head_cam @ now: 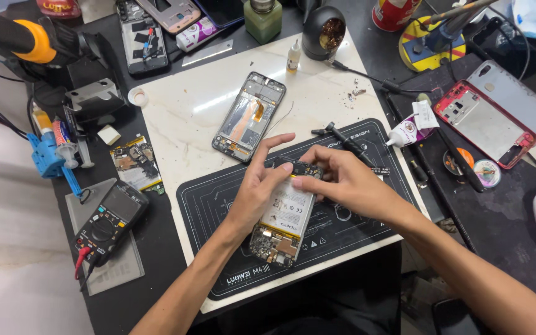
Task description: The person installs a battery into a phone chassis, connects the battery ribbon cable, and then places the motherboard and a green internal component into the frame before snapping on the back cover.
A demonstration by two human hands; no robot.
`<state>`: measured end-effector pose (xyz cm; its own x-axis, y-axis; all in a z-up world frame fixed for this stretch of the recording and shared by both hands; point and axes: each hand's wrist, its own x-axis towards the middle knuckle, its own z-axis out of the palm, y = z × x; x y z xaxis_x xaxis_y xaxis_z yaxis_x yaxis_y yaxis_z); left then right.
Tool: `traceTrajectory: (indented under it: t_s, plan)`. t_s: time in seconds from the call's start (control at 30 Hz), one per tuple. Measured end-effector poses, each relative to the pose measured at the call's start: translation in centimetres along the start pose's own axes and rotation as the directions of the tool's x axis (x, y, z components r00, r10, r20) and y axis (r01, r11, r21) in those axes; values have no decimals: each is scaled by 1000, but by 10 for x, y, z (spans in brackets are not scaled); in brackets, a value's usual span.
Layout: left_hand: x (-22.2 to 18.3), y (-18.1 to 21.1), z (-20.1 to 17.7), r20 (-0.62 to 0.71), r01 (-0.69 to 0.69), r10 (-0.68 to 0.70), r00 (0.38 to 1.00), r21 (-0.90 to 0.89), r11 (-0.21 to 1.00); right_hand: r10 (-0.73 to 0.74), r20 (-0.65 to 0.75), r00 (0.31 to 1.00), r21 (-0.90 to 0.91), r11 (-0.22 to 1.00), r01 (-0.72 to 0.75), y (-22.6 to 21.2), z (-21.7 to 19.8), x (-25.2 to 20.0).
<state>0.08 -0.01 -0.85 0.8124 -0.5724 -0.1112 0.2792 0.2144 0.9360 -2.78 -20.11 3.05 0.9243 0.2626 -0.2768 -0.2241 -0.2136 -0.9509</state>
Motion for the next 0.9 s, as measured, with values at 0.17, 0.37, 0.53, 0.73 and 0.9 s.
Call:
traceTrajectory:
  t_s: [0.17, 0.37, 0.53, 0.73, 0.9]
  plan:
    - [4, 6, -14, -10, -69, 69, 998, -312, 948, -25, -126, 992, 339, 939, 67, 5, -10, 1]
    - [5, -7, -27, 91, -76, 195, 976, -703, 707, 45, -214, 976, 521, 850, 75, 2, -12, 1]
    - [9, -24, -20, -67, -125, 106, 992, -431, 893, 1, -2, 1000, 270, 963, -1, -10, -3, -5]
    - [9, -15, -12, -83, -46, 19, 996, -335, 941, -90, -48, 995, -735, 678, 25, -40, -49, -29]
    - [6, 3, 2, -45, -57, 49, 998, -215, 975, -177, -190, 966, -954, 267, -139, -24, -96, -40]
